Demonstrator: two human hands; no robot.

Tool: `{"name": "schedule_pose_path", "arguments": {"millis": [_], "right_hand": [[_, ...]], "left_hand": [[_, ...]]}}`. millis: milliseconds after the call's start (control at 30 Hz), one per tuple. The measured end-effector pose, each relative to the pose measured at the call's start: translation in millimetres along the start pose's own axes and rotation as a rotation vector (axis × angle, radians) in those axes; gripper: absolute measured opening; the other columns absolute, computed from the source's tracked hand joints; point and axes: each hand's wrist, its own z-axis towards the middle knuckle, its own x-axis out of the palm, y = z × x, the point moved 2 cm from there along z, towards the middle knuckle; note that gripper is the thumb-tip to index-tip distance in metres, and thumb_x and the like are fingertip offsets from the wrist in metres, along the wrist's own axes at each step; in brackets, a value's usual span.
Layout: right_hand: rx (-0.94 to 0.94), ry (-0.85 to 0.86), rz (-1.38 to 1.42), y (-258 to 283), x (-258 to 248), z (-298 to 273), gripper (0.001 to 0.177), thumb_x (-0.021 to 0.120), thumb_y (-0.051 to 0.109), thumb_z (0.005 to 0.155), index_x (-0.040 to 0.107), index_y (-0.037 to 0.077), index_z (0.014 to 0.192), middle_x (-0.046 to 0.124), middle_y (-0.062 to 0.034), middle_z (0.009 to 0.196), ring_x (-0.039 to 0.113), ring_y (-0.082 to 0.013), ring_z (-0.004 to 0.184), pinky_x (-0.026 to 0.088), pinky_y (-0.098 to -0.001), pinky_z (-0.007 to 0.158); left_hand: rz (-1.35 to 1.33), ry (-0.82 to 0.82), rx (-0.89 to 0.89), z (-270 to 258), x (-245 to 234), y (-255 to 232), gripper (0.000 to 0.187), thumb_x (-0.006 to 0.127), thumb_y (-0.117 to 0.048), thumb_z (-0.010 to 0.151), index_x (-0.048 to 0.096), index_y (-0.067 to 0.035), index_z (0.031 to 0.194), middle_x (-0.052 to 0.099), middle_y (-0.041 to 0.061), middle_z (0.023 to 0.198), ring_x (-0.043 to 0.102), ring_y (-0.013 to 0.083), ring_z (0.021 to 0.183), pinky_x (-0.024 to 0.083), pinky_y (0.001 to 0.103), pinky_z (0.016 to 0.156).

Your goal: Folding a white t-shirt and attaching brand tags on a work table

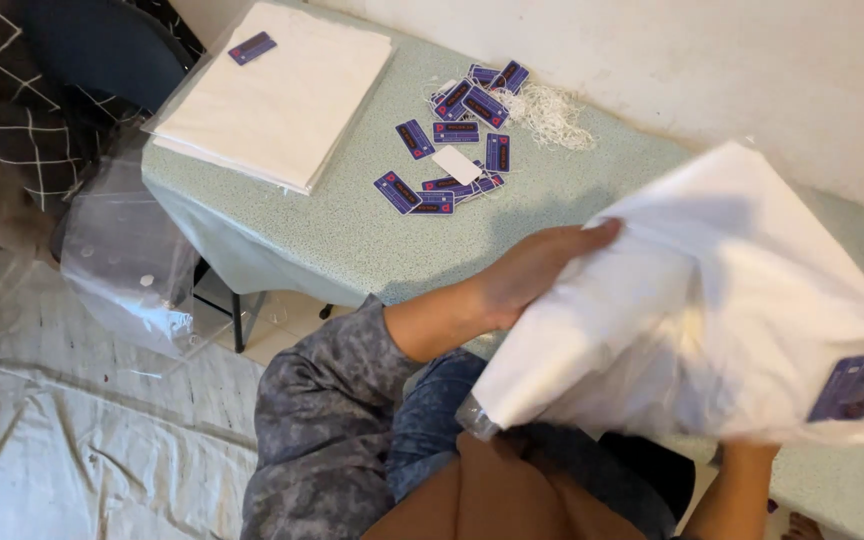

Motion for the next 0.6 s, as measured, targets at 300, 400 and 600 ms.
{"name": "schedule_pose_path", "arguments": {"millis": [300,400,600], "right_hand": [[0.017,0.020,-0.184,-33.1,32.0,-10.6,0.044,0.054,0.029,0.103,0.072,-0.004,0.125,0.064,-0.0203,0.117,0.057,-0.0414,0.115,0.043,-0.0538,0.089],[-0.047,-0.073,-0.138,-28.6,31.9,-15.5,0.049,0.056,0.026,0.111,0.071,-0.011,0.140,0.067,-0.0299,0.140,0.056,-0.0445,0.126,0.040,-0.0563,0.101],[-0.057,-0.053,-0.173,-33.7,33.3,-15.6,0.051,0.058,0.026,0.113,0.074,-0.014,0.140,0.070,-0.0313,0.139,0.059,-0.0456,0.126,0.043,-0.0560,0.105]], "left_hand": [[-0.409,-0.212,-0.109,-93.0,-42.7,23.6,0.058,0.064,-0.046,0.096,0.065,0.005,0.123,0.074,0.021,0.109,0.074,0.0305,0.093,0.060,0.047,0.087],[-0.367,-0.348,0.001,-95.7,-55.7,13.8,0.049,0.065,-0.036,0.096,0.066,0.006,0.121,0.073,0.022,0.111,0.073,0.0309,0.093,0.060,0.048,0.088],[-0.211,-0.356,0.146,-82.5,-96.2,-55.8,0.051,0.066,-0.043,0.093,0.070,0.003,0.112,0.076,0.016,0.099,0.074,0.0244,0.081,0.062,0.042,0.078]]}}
